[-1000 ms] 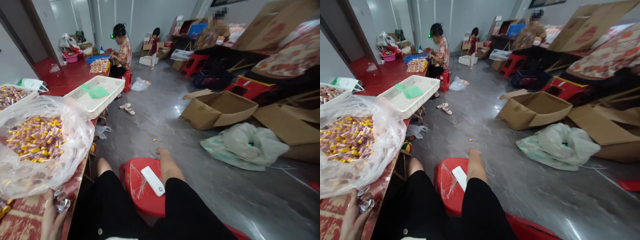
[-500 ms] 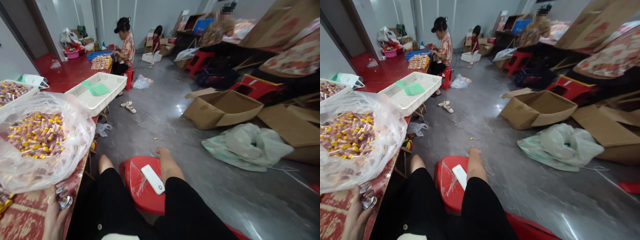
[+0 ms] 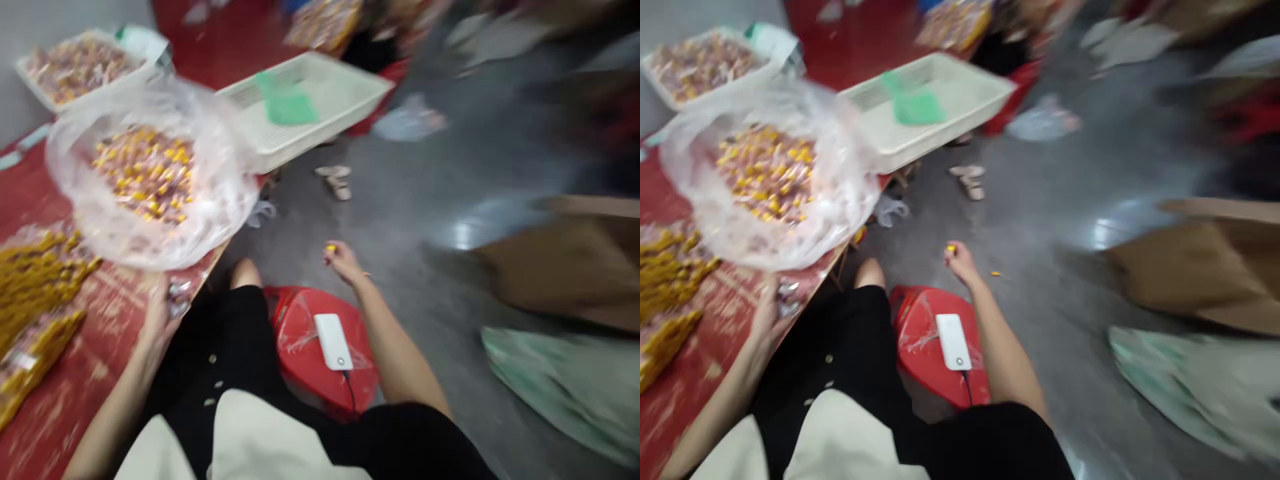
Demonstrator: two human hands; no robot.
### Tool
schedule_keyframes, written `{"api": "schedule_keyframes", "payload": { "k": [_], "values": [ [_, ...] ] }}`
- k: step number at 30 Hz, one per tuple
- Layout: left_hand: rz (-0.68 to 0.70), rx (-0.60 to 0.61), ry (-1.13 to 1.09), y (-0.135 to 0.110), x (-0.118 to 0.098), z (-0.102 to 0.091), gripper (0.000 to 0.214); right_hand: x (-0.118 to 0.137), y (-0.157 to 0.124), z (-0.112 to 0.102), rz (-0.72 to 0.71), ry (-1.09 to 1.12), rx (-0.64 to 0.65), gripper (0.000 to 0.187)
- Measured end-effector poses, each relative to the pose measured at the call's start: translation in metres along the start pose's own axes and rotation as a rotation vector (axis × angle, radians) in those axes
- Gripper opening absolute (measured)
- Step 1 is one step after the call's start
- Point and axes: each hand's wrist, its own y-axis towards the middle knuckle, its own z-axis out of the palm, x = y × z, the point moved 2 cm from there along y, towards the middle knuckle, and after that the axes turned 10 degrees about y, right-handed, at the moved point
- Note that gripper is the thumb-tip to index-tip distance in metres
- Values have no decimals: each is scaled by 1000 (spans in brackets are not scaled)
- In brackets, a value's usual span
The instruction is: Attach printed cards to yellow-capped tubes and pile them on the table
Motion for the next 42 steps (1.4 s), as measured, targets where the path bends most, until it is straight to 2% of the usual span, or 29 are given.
{"api": "schedule_keyframes", "payload": {
  "k": [1, 3, 6, 7, 9, 11, 16, 18, 23, 26, 28, 31, 34, 36, 38, 40, 42],
  "values": [
    [49, 21, -18, 1, 2, 0, 43, 12, 2, 25, -61, 50, 28, 40],
    [123, 53, -44, 7, 7, -2, 54, 41, -9, 76, -248, 321, 82, 39],
    [138, 72, -56, 11, 14, -13, 62, 89, -58, 138, -497, 882, 207, 33],
    [133, 79, -59, 9, 15, -18, 62, 104, -76, 154, -546, 994, 242, 33],
    [130, 89, -73, 4, 17, -27, 61, 126, -105, 180, -616, 1046, 271, 32],
    [126, 78, -107, 1, 18, -38, 61, 138, -120, 198, -666, 1021, 265, 32],
    [56, 43, -208, 2, 23, -59, 61, 136, -128, 220, -687, 892, 268, 36],
    [50, 45, -227, 2, 25, -62, 60, 135, -131, 227, -677, 869, 272, 36],
    [101, 81, -269, -1, 25, -66, 60, 130, -148, 242, -713, 870, 184, 38],
    [97, 104, -227, -3, 23, -70, 58, 123, -155, 251, -755, 828, 364, 42],
    [75, 102, -227, -6, 25, -73, 57, 120, -157, 256, -749, 817, 419, 39],
    [51, 102, -302, -14, 30, -75, 58, 118, -157, 262, -761, 820, 271, 38],
    [19, 107, -326, -24, 36, -72, 53, 119, -158, 269, -883, 770, 189, 32],
    [-8, 130, -325, -26, 37, -69, 48, 118, -158, 274, -952, 688, 222, 32],
    [-34, 166, -331, -26, 36, -68, 46, 116, -158, 276, -984, 652, 304, 47],
    [-71, 208, -344, -24, 35, -68, 45, 115, -161, 277, -989, 672, 410, 57],
    [-93, 245, -351, -24, 35, -68, 44, 115, -164, 275, -987, 709, 456, 56]
  ]
}}
